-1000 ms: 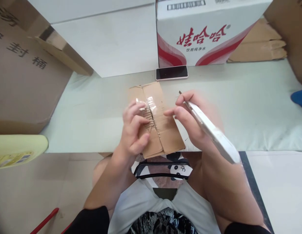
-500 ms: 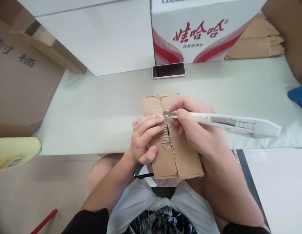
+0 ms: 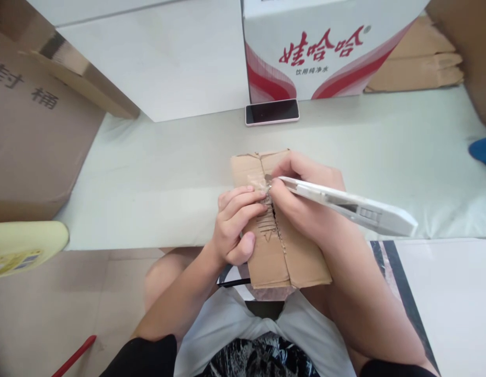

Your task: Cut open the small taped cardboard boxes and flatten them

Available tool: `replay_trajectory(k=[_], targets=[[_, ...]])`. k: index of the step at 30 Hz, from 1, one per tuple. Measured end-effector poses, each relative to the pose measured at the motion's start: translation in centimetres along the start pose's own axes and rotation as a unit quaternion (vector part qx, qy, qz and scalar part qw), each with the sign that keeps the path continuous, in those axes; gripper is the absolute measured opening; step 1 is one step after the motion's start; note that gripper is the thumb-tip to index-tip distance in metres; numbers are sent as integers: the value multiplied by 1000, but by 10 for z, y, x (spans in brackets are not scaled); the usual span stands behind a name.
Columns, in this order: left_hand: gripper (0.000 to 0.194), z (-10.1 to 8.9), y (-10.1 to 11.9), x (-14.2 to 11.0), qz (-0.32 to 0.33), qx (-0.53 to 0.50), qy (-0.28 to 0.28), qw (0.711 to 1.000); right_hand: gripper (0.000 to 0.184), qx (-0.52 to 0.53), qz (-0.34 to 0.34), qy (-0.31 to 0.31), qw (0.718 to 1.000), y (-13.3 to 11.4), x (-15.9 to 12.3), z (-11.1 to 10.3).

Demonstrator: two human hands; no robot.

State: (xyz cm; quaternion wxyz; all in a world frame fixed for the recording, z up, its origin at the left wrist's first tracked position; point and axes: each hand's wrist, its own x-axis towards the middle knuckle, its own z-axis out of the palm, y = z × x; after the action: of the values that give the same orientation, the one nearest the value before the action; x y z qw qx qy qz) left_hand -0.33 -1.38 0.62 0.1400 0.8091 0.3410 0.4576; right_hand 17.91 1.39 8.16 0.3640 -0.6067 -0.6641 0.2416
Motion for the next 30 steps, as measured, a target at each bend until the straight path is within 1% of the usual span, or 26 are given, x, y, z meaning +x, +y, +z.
replay_trajectory(k=[5, 9, 18, 24, 30], targets=[[40, -1, 1, 2, 0, -4, 3, 1000, 4, 6, -7, 15, 1000, -1, 0, 0], [41, -1, 1, 3, 1, -3, 0, 1000, 4, -2, 1, 10, 1000, -2, 0, 0], [38, -1, 1, 3, 3, 1, 9, 1000, 7, -1, -8, -12, 1000, 1, 0, 0], [37, 0, 2, 4, 2, 10, 17, 1000, 6, -16, -1, -35, 999, -2, 2, 0], [37, 0, 2, 4, 2, 4, 14, 1000, 9, -38, 17, -60, 997, -4, 7, 0]])
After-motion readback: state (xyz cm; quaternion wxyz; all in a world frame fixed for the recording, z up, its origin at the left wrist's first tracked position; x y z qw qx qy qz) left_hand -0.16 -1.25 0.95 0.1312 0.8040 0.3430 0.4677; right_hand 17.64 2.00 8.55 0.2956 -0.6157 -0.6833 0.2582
